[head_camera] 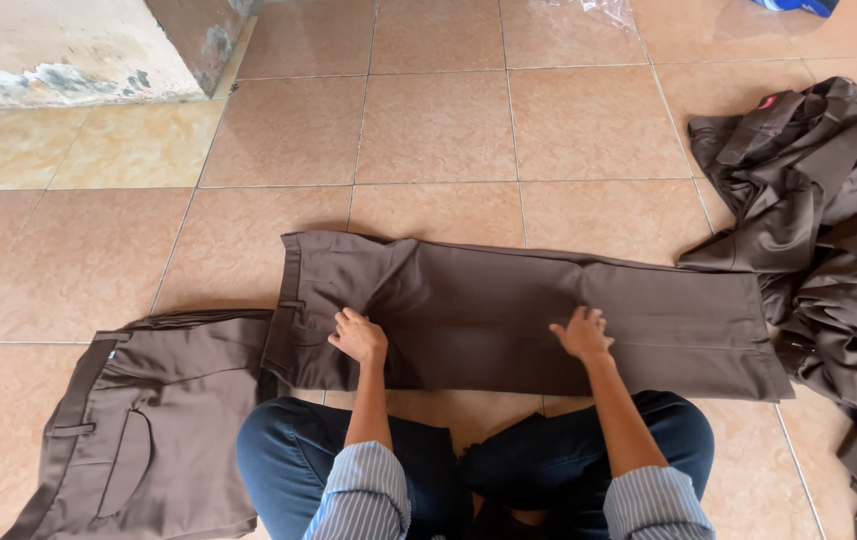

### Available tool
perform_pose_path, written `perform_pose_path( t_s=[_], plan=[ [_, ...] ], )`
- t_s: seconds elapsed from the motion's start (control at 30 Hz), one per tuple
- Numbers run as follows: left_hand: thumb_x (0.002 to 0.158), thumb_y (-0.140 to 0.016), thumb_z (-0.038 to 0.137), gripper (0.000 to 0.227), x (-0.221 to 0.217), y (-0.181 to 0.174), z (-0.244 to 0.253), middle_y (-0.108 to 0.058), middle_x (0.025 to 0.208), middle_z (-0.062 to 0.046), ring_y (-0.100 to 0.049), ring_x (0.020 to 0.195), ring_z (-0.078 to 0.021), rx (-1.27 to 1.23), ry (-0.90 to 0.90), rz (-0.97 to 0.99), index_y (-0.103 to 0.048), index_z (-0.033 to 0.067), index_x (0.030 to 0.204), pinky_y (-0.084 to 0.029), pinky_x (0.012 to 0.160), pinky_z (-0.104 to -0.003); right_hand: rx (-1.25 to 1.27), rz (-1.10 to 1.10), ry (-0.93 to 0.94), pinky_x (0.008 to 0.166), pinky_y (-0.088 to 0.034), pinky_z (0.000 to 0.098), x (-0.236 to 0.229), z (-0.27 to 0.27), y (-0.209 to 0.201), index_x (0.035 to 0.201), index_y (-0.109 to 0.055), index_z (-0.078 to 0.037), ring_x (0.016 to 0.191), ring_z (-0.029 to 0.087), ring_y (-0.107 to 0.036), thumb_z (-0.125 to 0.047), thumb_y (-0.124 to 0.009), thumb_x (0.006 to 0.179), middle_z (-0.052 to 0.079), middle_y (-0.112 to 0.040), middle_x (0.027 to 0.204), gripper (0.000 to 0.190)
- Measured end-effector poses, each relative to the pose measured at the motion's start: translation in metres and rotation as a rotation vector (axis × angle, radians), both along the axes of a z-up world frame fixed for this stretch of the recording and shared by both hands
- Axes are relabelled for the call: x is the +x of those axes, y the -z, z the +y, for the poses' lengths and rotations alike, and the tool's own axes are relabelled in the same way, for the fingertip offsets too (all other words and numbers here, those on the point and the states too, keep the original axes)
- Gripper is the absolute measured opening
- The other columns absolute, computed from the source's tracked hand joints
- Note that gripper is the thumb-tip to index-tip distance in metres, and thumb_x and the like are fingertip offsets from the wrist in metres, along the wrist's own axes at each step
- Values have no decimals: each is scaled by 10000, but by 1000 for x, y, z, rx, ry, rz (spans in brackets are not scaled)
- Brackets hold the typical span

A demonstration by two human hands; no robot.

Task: Folding brown trousers on the floor in a sewing factory environment.

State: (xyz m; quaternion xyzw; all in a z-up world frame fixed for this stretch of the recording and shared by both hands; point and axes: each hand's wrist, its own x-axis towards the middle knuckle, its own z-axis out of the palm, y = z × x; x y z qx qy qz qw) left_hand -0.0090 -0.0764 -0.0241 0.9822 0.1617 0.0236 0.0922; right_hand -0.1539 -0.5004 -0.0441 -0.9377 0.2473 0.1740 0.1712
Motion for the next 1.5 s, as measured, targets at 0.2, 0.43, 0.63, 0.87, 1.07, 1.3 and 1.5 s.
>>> perform_pose_path(
  t_s=[0.2, 0.43, 0.63, 0.87, 1.07, 1.3, 1.5],
  plan=[
    [987, -609, 247, 221, -5, -18, -1, -497, 1061, -37, -608, 974, -269, -149, -152, -141, -429, 134, 1050, -420, 978, -462, 25, 136, 291, 1102, -324, 756, -5, -7, 51, 1614, -83, 79, 1521, 549, -166, -764, -479, 921, 389, -145, 1635, 1161],
    [909, -662, 336, 554, -66, -56, -69, -490, 1224, -234, -497, 1142, -409, -87, 209, -527, -470, 22, 1323, -335, 1084, -511, -242, -58, 167, 876, -602, 517, 14, 12, 100, 1566, -435, -130, 1229, 407, -618, -190, -483, 1021, 201, -614, 1384, 550],
    [924, -641, 507, 747, -129, -32, -130, -374, 1544, -157, -324, 1461, -311, -246, 742, -195, -405, 78, 1489, -190, 1205, -518, 40, -266, 256, 840, -633, 452, 19, 18, 62, 1346, -695, -310, 1069, 367, -725, -239, -600, 955, 180, -745, 1164, 408],
    [1007, -487, 570, 864, -125, 50, -133, -125, 1711, -147, -156, 1576, -285, -226, 537, -65, -141, 109, 1650, -155, 1272, -470, 356, -179, 174, 1180, -397, 547, -10, 10, -80, 1430, -634, -254, 1409, 443, -480, -608, -530, 1007, 192, -552, 1512, 561],
    [1126, -357, 237, 527, -109, 34, -123, -289, 1680, -97, -227, 1565, -214, -447, 452, 32, -260, 123, 1631, -143, 1284, -420, 100, 74, 572, 1095, -103, 850, -10, -32, -9, 1669, -19, -148, 1541, 530, -20, -591, -617, 928, 299, 16, 1692, 1051],
    [1131, -263, 344, 393, -104, 10, -104, -660, 1385, -38, -671, 1206, -333, -673, 140, 86, -464, 356, 1468, -567, 957, -529, 96, 86, 538, 1111, -140, 821, -9, 18, -8, 1659, 87, -129, 1533, 545, -1, -554, -582, 972, 329, -35, 1676, 1050],
    [976, -560, 215, 497, -108, -25, -118, -563, 1348, -81, -622, 1168, -315, -616, 177, -243, -447, 199, 1460, -546, 957, -442, -127, 18, 373, 1093, -453, 617, 3, 47, 10, 1665, 56, -72, 1470, 503, -340, -342, -546, 1037, 291, -390, 1599, 910]
  ],
)
